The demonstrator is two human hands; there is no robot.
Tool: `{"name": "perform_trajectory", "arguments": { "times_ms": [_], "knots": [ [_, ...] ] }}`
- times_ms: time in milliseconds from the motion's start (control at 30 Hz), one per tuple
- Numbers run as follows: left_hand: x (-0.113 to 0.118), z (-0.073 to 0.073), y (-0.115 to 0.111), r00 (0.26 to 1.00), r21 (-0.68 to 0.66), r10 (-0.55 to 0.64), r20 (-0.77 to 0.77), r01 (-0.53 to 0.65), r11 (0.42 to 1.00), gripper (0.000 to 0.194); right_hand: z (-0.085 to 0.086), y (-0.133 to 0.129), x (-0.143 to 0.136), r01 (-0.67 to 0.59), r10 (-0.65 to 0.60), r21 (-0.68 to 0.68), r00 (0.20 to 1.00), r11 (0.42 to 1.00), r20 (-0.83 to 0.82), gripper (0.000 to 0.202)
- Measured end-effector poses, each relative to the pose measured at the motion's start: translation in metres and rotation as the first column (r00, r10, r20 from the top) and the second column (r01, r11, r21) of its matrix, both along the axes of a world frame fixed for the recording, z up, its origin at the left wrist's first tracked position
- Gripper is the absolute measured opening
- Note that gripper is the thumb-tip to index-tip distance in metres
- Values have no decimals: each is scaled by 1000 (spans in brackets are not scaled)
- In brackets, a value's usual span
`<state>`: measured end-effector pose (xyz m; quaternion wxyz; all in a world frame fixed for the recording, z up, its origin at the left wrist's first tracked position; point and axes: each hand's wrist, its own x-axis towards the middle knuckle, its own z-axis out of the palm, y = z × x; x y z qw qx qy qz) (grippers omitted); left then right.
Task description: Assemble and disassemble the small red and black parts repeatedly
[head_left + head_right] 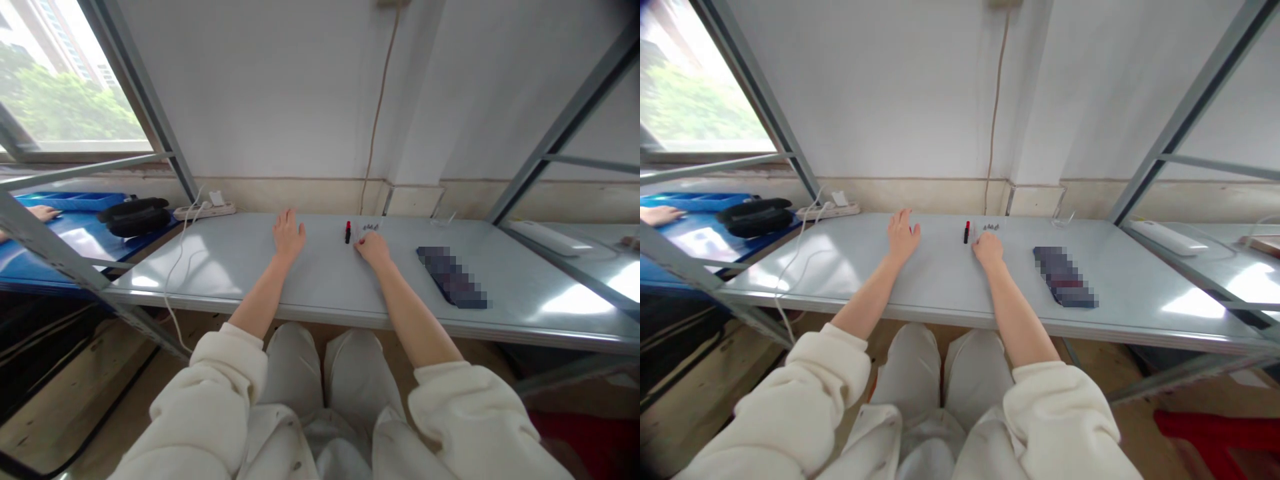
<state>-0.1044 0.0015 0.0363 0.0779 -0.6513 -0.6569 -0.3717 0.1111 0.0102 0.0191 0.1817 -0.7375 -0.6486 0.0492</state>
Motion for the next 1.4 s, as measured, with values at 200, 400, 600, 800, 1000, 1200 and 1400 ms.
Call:
{"name": "perform_trajectory", "arguments": {
  "times_ms": [200, 400, 600, 800, 1000, 1200, 1400],
  "knots": [
    [-10, -16, 10, 994, -85, 94, -52, -98, 992, 51, 1, -2, 2, 8, -8, -7, 1000, 1000, 15, 26],
    [-14, -26, 17, 1000, -190, -3, -20, -1, 982, 43, 6, -10, 2, 33, -31, -17, 998, 999, 62, 35],
    [-17, -23, 20, 997, -247, 12, 78, 8, 969, 33, 12, -12, -7, -62, 61, 99, 998, 993, 11, 27],
    [-8, -13, 20, 734, -158, -297, 611, 480, 863, 28, 12, -14, -21, -337, 369, 313, 928, 888, -48, 34],
    [2, -10, 10, 443, -70, -442, 780, 763, 642, 39, 13, -19, -28, -416, 466, 326, 880, 849, -93, 35],
    [6, -13, 8, 374, -75, -450, 811, 829, 554, 43, 14, -20, -30, -453, 495, 287, 864, 844, -92, 36],
    [7, -13, 8, 369, -73, -448, 815, 831, 551, 42, 11, -18, -30, -453, 500, 292, 859, 842, -110, 31]
  ]
}}
